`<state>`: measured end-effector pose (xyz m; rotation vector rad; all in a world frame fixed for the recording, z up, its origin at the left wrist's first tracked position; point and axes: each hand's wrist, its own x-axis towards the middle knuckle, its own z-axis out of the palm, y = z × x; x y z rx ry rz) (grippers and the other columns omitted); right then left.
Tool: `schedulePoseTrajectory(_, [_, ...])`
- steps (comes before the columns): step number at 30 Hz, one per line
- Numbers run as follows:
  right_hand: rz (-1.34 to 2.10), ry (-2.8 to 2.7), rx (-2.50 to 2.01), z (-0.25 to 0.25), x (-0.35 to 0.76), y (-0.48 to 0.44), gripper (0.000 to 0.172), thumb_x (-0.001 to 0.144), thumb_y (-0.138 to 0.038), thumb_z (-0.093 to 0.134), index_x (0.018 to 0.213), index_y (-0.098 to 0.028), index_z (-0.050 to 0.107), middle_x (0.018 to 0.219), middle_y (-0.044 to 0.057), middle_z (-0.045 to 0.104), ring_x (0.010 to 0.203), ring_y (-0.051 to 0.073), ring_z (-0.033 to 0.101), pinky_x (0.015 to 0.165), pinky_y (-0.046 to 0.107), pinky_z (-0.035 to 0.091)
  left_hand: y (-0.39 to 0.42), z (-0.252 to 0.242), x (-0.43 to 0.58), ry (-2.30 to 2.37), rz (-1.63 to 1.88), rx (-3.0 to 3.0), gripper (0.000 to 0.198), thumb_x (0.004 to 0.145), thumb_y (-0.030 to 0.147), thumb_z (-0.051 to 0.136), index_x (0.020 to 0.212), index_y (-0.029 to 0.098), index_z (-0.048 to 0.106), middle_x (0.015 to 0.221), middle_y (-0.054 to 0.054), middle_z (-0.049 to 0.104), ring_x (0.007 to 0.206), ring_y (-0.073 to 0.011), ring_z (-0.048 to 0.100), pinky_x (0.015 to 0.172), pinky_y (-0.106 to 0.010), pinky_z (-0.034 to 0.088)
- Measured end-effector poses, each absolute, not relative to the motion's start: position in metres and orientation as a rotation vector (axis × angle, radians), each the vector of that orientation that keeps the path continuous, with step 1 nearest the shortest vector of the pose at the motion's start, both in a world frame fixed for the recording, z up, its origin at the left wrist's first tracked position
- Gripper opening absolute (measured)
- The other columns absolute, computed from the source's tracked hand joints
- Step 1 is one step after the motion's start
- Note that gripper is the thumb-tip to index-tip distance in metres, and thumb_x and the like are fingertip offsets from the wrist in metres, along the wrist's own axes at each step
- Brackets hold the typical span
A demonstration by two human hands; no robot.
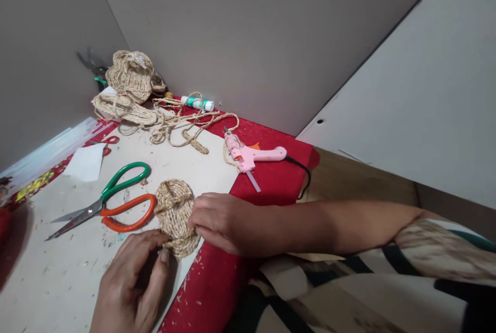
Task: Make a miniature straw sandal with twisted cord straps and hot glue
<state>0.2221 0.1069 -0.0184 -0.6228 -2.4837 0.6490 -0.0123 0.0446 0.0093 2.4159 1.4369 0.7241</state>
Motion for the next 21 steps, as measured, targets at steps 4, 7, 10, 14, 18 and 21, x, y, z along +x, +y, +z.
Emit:
schedulePoseTrajectory(4, [0.617, -2.472, -0.612, -0.017, 0.223, 0.108, 0.017, 0.097, -0.013, 0.044, 0.095, -0.012, 0.061, 0.093, 0.013, 0.063, 0.089, 0.019, 0.052, 0.085, 0.031, 0.047, 0.044, 0.010, -0.012, 1.458, 0.686, 2.407, 0.016, 0.093, 0.023, 0.056, 0.108, 0.026, 0.060, 0.101, -0.003, 0.071, 0.091, -0.0190, 0.069, 0.079, -0.030, 0.055])
schedulePoseTrajectory(7, [0.587, -2.438, -0.581, -0.020, 0.223, 0.108, 0.020, 0.097, -0.014, 0.042, 0.097, -0.010, 0.062, 0.093, 0.014, 0.064, 0.088, 0.020, 0.053, 0.083, 0.032, 0.048, 0.042, 0.010, -0.012, 1.470, 0.695, 2.405, 0.016, 0.092, 0.024, 0.058, 0.108, 0.026, 0.061, 0.102, -0.003, 0.071, 0.092, -0.0194, 0.069, 0.080, -0.031, 0.055])
schedulePoseTrajectory(10, [0.562, -2.387, -0.569, -0.023, 0.224, 0.108, 0.021, 0.097, -0.014, 0.043, 0.097, -0.009, 0.064, 0.092, 0.013, 0.064, 0.085, 0.019, 0.053, 0.081, 0.031, 0.048, 0.041, 0.010, -0.014, 1.480, 0.697, 2.383, 0.018, 0.091, 0.024, 0.059, 0.109, 0.027, 0.062, 0.104, -0.003, 0.072, 0.093, -0.0194, 0.069, 0.082, -0.032, 0.055])
schedulePoseTrajectory(14, [0.559, -2.372, -0.556, -0.024, 0.224, 0.108, 0.020, 0.096, -0.013, 0.044, 0.096, -0.011, 0.064, 0.089, 0.011, 0.064, 0.083, 0.018, 0.054, 0.081, 0.030, 0.048, 0.040, 0.009, -0.022, 1.447, 0.695, 2.376, 0.023, 0.089, 0.023, 0.063, 0.112, 0.028, 0.063, 0.107, -0.003, 0.073, 0.098, -0.0201, 0.070, 0.087, -0.033, 0.057])
schedulePoseTrajectory(18, [0.554, -2.382, -0.526, -0.021, 0.226, 0.110, 0.019, 0.096, -0.014, 0.046, 0.095, -0.011, 0.065, 0.090, 0.011, 0.065, 0.085, 0.017, 0.056, 0.082, 0.029, 0.048, 0.035, 0.011, -0.028, 1.521, 0.760, 2.183, 0.020, 0.091, 0.028, 0.060, 0.108, 0.034, 0.070, 0.103, 0.001, 0.077, 0.092, -0.0202, 0.072, 0.089, -0.035, 0.057])
schedulePoseTrajectory(21, [0.500, -2.404, -0.448, -0.018, 0.228, 0.112, 0.019, 0.097, -0.015, 0.048, 0.096, -0.013, 0.066, 0.093, 0.010, 0.067, 0.087, 0.017, 0.057, 0.083, 0.029, 0.048, 0.030, 0.017, -0.026, 1.833, 0.907, 1.818, 0.017, 0.087, 0.039, 0.066, 0.101, 0.032, 0.074, 0.093, 0.001, 0.078, 0.083, -0.0205, 0.071, 0.084, -0.033, 0.059])
